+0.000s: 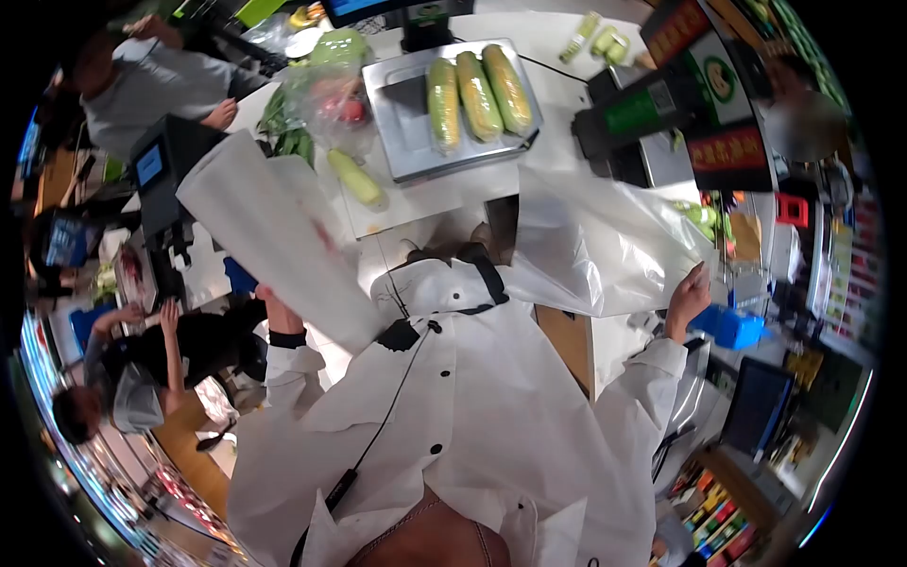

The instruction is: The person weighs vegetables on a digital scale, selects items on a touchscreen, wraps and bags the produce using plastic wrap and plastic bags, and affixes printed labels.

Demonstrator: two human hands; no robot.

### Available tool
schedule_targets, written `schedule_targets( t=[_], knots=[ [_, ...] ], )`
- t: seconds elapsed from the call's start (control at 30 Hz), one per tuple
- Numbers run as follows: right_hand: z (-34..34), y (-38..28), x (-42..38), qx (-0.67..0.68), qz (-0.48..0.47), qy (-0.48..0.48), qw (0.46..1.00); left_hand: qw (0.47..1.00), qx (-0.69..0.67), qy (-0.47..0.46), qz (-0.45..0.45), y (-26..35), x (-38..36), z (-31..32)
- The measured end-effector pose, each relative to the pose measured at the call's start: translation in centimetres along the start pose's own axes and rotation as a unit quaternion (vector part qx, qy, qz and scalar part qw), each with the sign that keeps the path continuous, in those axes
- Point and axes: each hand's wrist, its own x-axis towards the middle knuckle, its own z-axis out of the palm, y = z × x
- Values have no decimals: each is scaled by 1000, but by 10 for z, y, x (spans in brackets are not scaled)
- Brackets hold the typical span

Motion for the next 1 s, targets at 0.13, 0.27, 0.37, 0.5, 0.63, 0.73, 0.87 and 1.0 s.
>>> schedule_targets(
  t=[0.13,0.27,0.37,0.5,0.63,0.73,0.87,1.0],
  knots=[
    [-33,34,-51,40,28,-49,998,971,233,1,-52,-3,73,43],
    [-65,31,-98,174,197,-289,920,912,400,-95,19,-60,158,152],
    [-83,34,-143,276,260,-359,853,893,412,-166,66,-133,204,211],
    [-101,75,-204,267,276,-425,820,919,324,-191,115,-272,240,252],
    [-102,82,-252,247,351,-513,744,901,320,-215,197,-379,258,276],
    [-77,73,-254,213,345,-545,734,891,389,-182,143,-466,266,281],
    [-40,66,-206,219,278,-557,751,878,423,-121,189,-514,274,283],
    [-10,61,-156,247,217,-570,753,864,444,-118,209,-520,267,279]
  ],
)
